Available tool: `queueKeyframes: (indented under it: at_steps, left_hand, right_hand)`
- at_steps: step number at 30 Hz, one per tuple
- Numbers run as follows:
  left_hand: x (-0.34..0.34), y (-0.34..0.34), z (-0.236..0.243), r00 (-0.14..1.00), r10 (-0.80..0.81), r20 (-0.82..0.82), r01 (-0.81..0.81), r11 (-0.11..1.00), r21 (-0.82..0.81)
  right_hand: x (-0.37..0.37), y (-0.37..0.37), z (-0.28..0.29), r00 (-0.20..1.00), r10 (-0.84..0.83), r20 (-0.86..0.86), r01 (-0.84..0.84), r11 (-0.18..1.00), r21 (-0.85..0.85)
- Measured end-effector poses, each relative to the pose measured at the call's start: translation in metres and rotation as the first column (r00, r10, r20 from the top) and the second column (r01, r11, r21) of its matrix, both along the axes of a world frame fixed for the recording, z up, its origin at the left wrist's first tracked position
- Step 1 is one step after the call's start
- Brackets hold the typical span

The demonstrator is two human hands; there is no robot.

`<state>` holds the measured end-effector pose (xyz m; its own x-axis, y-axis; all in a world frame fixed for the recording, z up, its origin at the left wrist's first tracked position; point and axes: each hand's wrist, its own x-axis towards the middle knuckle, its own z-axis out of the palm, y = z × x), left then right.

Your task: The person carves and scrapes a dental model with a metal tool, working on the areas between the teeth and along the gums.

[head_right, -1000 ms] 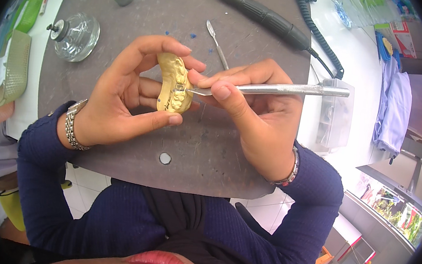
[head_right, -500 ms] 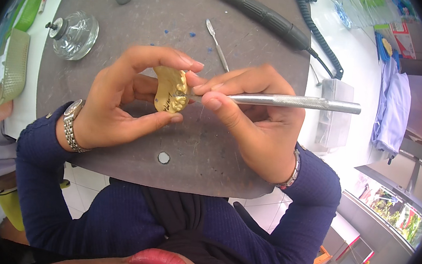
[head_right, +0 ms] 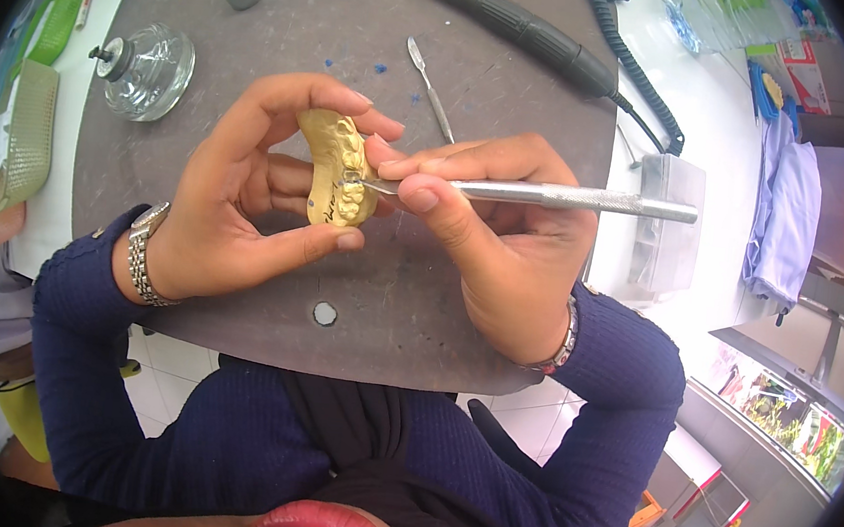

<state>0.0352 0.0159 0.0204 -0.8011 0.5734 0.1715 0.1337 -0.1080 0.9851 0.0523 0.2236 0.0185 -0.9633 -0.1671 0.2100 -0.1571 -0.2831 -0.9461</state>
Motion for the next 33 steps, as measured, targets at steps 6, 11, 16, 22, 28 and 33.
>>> queueKeyframes:
  at_steps: [6, 11, 16, 22, 28, 33]
  left_hand:
    - [-0.001, -0.002, -0.002, 0.989, -0.040, 0.142, 0.033, 0.998, 0.052]
    - [-0.005, -0.003, -0.004, 0.967, -0.080, 0.241, 0.057, 0.993, 0.099]
    - [-0.008, -0.006, -0.002, 0.924, -0.211, 0.320, 0.144, 0.965, 0.221]
    - [-0.010, -0.007, -0.007, 0.914, -0.282, 0.292, 0.203, 0.940, 0.274]
    - [-0.011, -0.008, -0.004, 0.901, -0.307, 0.307, 0.223, 0.934, 0.281]
    - [-0.009, -0.006, -0.003, 0.888, -0.307, 0.343, 0.202, 0.929, 0.310]
  right_hand:
    - [-0.001, -0.001, 0.005, 0.984, -0.002, 0.180, -0.002, 1.000, 0.023]
    - [-0.004, 0.008, 0.012, 0.994, 0.016, 0.111, -0.030, 0.992, 0.122]
    - [-0.015, 0.019, 0.013, 0.982, 0.152, -0.117, -0.116, 0.957, 0.267]
    - [-0.022, 0.029, 0.020, 0.889, 0.348, -0.296, -0.186, 0.867, 0.463]
    - [-0.021, 0.035, 0.030, 0.827, 0.417, -0.376, -0.125, 0.789, 0.601]
    - [-0.019, 0.029, 0.023, 0.863, 0.303, -0.404, -0.071, 0.865, 0.496]
